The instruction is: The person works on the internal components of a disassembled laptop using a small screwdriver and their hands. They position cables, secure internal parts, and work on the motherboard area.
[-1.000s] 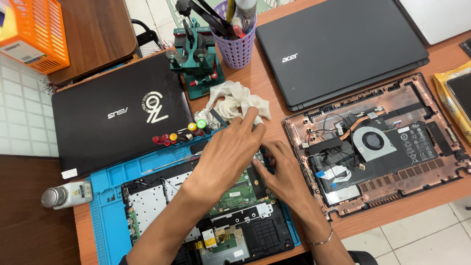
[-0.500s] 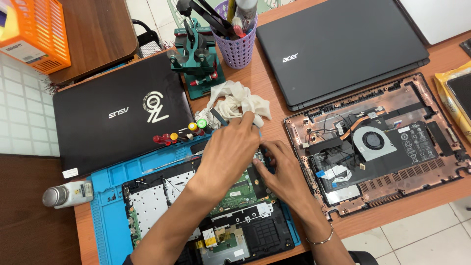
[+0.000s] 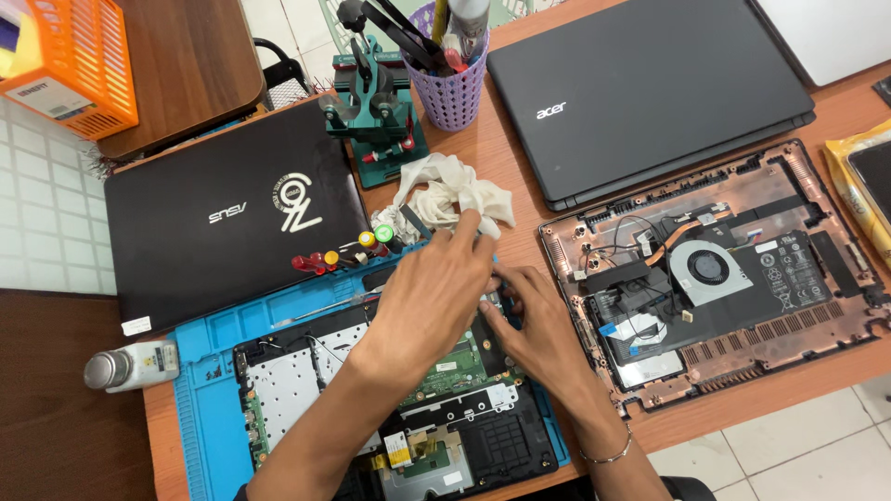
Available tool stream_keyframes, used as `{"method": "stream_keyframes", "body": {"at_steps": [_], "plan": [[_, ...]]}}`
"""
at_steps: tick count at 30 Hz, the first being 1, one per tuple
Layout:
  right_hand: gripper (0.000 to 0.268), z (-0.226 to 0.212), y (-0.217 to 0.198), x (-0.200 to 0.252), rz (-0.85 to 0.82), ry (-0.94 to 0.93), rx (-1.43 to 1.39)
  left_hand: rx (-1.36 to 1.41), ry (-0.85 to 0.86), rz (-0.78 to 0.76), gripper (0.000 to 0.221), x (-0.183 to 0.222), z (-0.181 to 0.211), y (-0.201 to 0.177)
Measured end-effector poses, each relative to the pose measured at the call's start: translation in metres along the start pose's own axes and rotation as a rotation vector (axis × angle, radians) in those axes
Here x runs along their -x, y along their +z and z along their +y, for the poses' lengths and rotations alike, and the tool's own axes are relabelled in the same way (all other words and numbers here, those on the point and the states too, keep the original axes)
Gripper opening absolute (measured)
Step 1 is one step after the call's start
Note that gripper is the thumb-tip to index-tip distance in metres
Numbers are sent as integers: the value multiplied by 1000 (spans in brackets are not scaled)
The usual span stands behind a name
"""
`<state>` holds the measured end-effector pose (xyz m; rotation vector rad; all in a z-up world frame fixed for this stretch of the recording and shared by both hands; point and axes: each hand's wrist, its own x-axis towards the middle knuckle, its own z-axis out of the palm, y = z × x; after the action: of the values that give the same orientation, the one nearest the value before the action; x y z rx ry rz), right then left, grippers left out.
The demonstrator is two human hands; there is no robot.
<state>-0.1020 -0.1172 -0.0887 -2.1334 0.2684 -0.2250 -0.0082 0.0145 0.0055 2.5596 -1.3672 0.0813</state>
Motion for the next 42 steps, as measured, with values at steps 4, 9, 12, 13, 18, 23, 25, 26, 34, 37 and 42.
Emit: {"method": "stream_keyframes", "body": {"at_steps": [4, 9, 12, 13, 18, 23, 25, 26, 34, 37, 42], "plan": [[44, 1, 0, 1, 8, -19, 7, -102, 25, -9, 24, -1, 2, -1], [35, 3, 0, 1, -24, 44, 56, -79, -64, -85, 37, -6, 2, 3], [46, 1, 0, 1, 1, -13, 5, -58, 12, -2, 27, 0, 4, -4], [46, 1, 0, 1, 11, -31, 0, -85, -2, -9, 21, -2, 4, -5], [43, 0, 0, 1, 18, -48, -5, -22, -69, -63, 29, -5, 5, -6], [45, -1, -1, 1, 13, -37, -27, -72, -43, -36, 23, -3, 4, -9], [45, -2, -1, 1, 16, -48, -30, -60, -53, -49, 23, -3, 4, -10], [45, -1, 0, 1, 18, -49, -26, -40, -50, -57, 29, 0, 3, -11], [43, -4, -1, 2, 27, -40, -30, -79, -56, -17, 20, 2, -1, -6], [43, -4, 0, 2, 27, -35, -21, -75, -60, -14, 22, 5, -2, -8], [44, -5, -1, 0, 32, -32, -10, -111, -54, -9, 26, 11, -2, -15]]}}
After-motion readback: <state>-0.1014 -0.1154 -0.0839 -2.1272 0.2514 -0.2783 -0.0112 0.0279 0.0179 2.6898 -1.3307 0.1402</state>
